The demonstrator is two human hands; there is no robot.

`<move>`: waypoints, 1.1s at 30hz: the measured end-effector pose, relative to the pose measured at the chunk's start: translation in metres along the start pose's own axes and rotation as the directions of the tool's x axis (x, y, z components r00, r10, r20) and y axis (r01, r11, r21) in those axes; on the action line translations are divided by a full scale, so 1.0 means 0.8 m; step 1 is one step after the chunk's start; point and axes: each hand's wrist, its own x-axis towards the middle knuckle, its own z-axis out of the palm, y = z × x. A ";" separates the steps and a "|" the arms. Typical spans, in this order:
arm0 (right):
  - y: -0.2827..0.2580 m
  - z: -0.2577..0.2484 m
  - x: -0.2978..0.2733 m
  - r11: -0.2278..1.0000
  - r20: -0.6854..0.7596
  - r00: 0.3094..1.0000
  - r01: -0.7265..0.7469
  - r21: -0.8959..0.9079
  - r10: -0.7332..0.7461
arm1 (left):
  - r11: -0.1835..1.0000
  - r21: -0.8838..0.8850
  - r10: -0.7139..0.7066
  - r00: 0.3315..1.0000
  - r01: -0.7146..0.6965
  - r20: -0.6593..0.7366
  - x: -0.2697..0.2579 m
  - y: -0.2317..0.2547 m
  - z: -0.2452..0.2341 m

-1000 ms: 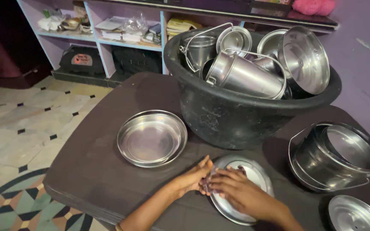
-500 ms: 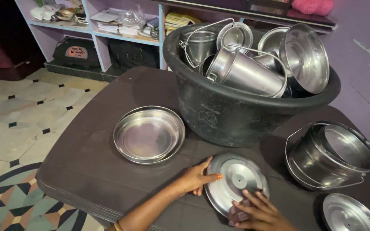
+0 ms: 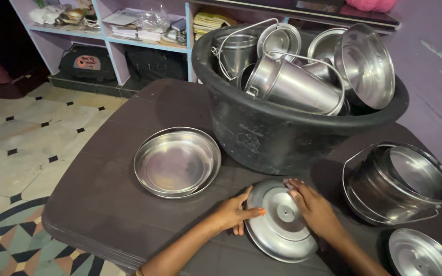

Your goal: The person wipes several stainless steel plates and lids with a small patterned cloth on a table. The person handles each item one at a time, turning them over and wiping both sides before placing them aside.

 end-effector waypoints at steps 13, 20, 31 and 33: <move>-0.037 0.007 -0.050 0.864 0.214 0.876 0.471 -0.177 -0.433 | 0.994 -0.103 0.019 1.000 -0.022 -0.024 0.019 -0.023 0.006; -0.013 -0.025 -0.060 0.906 0.084 0.938 0.348 -0.241 -0.337 | 0.995 0.099 -0.011 0.992 0.024 -0.124 0.000 -0.003 0.010; -0.020 -0.039 -0.023 0.150 0.202 0.975 -0.215 0.965 0.097 | 0.859 0.511 0.126 0.957 0.027 -0.262 -0.035 0.038 0.005; -0.025 -0.038 -0.025 0.006 0.226 0.970 -0.227 0.974 0.086 | 0.829 0.553 0.290 0.907 -0.079 -0.306 -0.037 0.042 0.008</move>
